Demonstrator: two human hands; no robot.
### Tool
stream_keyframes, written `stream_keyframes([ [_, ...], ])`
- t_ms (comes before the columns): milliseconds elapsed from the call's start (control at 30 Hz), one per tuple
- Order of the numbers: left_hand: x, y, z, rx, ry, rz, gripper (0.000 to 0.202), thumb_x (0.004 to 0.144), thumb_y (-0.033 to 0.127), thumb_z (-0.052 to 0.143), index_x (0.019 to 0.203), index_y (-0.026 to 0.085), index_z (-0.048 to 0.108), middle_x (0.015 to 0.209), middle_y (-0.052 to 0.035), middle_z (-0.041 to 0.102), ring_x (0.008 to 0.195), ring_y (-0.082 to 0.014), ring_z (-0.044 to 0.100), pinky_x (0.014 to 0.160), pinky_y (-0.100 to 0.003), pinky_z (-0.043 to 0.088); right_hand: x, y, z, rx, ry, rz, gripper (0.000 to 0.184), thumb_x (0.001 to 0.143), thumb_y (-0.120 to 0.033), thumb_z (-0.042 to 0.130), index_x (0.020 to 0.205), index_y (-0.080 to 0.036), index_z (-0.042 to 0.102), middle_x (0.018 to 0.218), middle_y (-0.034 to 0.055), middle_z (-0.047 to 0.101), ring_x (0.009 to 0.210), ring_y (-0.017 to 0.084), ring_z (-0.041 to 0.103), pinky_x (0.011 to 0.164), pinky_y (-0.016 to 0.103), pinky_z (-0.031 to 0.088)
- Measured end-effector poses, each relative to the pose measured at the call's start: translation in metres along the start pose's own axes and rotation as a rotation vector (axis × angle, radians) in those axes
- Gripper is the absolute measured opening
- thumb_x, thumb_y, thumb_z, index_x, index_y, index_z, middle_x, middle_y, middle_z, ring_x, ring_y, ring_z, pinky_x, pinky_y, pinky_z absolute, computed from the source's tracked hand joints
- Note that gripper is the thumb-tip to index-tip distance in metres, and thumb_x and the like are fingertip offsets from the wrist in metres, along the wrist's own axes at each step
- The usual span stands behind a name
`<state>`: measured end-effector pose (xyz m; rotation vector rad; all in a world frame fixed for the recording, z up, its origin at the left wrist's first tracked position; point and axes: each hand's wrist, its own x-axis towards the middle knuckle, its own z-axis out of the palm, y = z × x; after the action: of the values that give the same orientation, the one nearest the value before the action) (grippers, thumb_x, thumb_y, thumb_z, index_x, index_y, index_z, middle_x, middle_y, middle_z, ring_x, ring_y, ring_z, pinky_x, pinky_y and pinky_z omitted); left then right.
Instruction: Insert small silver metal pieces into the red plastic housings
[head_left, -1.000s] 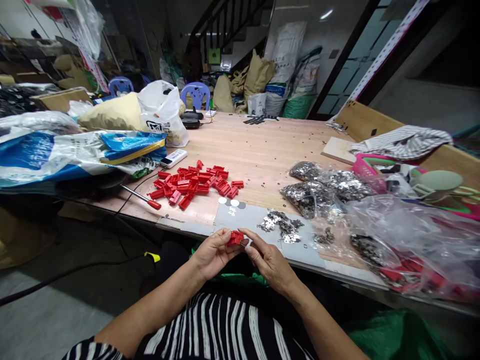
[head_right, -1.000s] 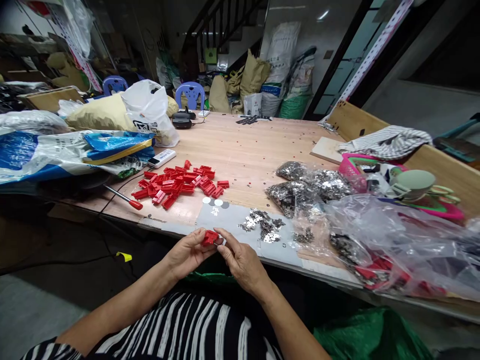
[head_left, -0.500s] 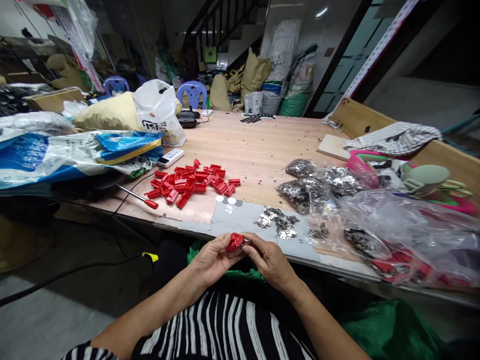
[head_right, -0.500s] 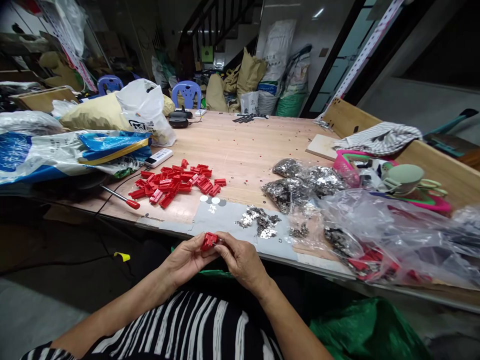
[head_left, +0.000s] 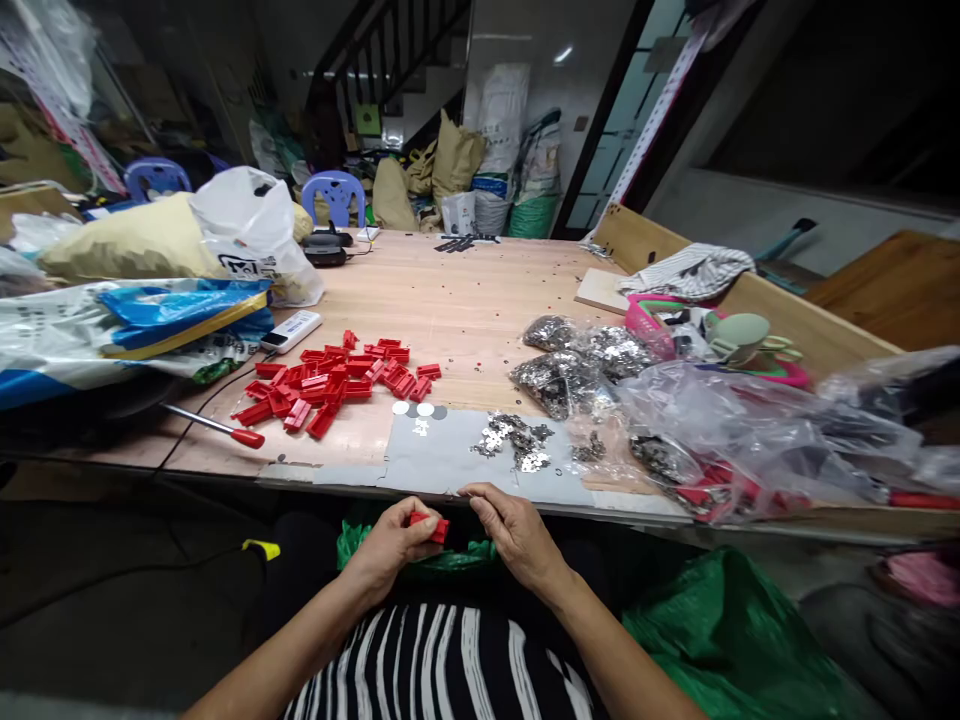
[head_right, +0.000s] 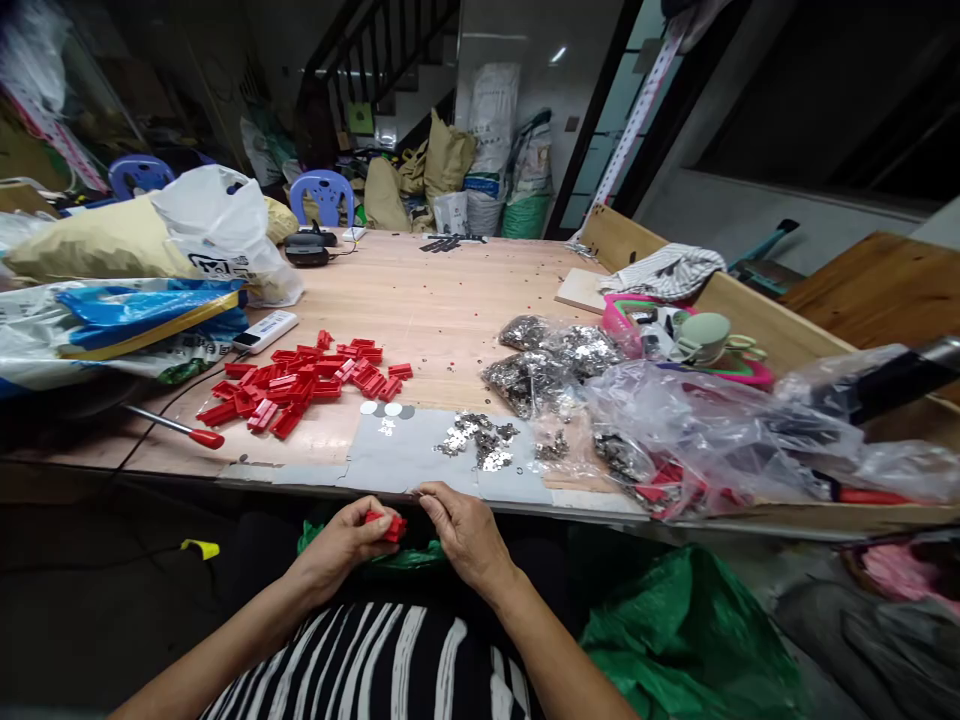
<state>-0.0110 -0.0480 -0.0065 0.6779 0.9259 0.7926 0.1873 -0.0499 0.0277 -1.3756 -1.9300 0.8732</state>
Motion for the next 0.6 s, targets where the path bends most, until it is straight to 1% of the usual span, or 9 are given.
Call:
stream_keyframes([
  [67,0.006,-0.007,-0.005,0.14,0.017,-0.028,0.025,0.065,0.028,0.075,0.072,0.016,0.054,0.075,0.0003,0.06,0.071,-0.0128,0.056,0.075,-0.031,0.047,-0.006,0.006,-0.008,-0.024,0.051,0.047,0.03,0.095,-0.039,0.039,0.107,-0.024,0.063,0.092,0.0026,0.07,0.078,0.016,0.064,0.072,0.025,0.046],
  [167,0.011,-0.013,-0.01,0.345,0.022,-0.074,0.029,0.06,0.022,0.073,0.084,0.017,0.058,0.071,0.0021,0.06,0.068,-0.0139,0.054,0.071,-0.027,0.043,-0.016,0.015,-0.022,-0.066,0.135,0.109,0.029,0.093,-0.041,0.043,0.103,-0.022,0.063,0.085,0.0017,0.069,0.069,0.015,0.061,0.066,0.024,0.045],
  [200,0.012,-0.015,-0.012,0.394,0.016,-0.091,0.031,0.059,0.02,0.072,0.088,0.017,0.06,0.074,0.0011,0.061,0.071,-0.0154,0.056,0.072,-0.027,0.042,-0.02,0.018,-0.028,-0.08,0.165,0.128,0.028,0.092,-0.041,0.044,0.101,-0.022,0.063,0.083,0.0011,0.069,0.067,0.015,0.061,0.064,0.023,0.045],
  [267,0.013,-0.016,-0.014,0.45,-0.005,-0.119,0.036,0.061,0.022,0.069,0.096,0.018,0.061,0.088,-0.0022,0.065,0.081,-0.0188,0.058,0.076,-0.028,0.042,-0.025,0.025,-0.044,-0.114,0.248,0.15,0.028,0.092,-0.041,0.044,0.097,-0.021,0.062,0.08,0.0008,0.068,0.068,0.015,0.061,0.064,0.023,0.045],
  [333,0.013,-0.018,-0.016,0.468,-0.028,-0.138,0.04,0.063,0.026,0.069,0.101,0.018,0.061,0.104,-0.0052,0.065,0.091,-0.0214,0.059,0.08,-0.029,0.042,-0.029,0.034,-0.064,-0.175,0.353,0.17,0.028,0.092,-0.04,0.042,0.092,-0.02,0.062,0.079,0.0019,0.068,0.072,0.016,0.063,0.066,0.023,0.045],
  [400,0.014,-0.02,-0.019,0.472,-0.039,-0.155,0.044,0.063,0.032,0.07,0.104,0.018,0.062,0.113,-0.0075,0.063,0.096,-0.0237,0.059,0.081,-0.031,0.043,-0.029,0.044,-0.088,-0.29,0.45,0.216,0.028,0.091,-0.039,0.043,0.09,-0.019,0.063,0.077,0.0033,0.068,0.07,0.018,0.063,0.064,0.024,0.045],
  [467,0.016,-0.022,-0.021,0.475,-0.048,-0.158,0.046,0.063,0.035,0.071,0.105,0.018,0.062,0.116,-0.0091,0.062,0.102,-0.0259,0.058,0.085,-0.032,0.044,-0.024,0.057,-0.109,-0.437,0.513,0.247,0.024,0.088,-0.032,0.045,0.094,-0.019,0.065,0.089,0.006,0.07,0.079,0.02,0.065,0.069,0.027,0.046],
  [533,0.017,-0.025,-0.022,0.481,-0.05,-0.143,0.045,0.063,0.037,0.071,0.104,0.017,0.063,0.116,-0.0097,0.062,0.108,-0.0273,0.056,0.089,-0.033,0.043,-0.016,0.071,-0.126,-0.562,0.489,0.285,0.026,0.085,-0.02,0.045,0.098,-0.02,0.066,0.1,0.0073,0.07,0.088,0.022,0.065,0.074,0.029,0.047],
  [600,0.018,-0.028,-0.023,0.485,-0.044,-0.125,0.046,0.062,0.038,0.073,0.102,0.017,0.064,0.116,-0.0103,0.063,0.111,-0.0283,0.055,0.092,-0.034,0.042,-0.007,0.084,-0.136,-0.652,0.405,0.313,0.031,0.081,-0.013,0.046,0.103,-0.019,0.067,0.105,0.0084,0.069,0.094,0.023,0.064,0.08,0.031,0.046],
])
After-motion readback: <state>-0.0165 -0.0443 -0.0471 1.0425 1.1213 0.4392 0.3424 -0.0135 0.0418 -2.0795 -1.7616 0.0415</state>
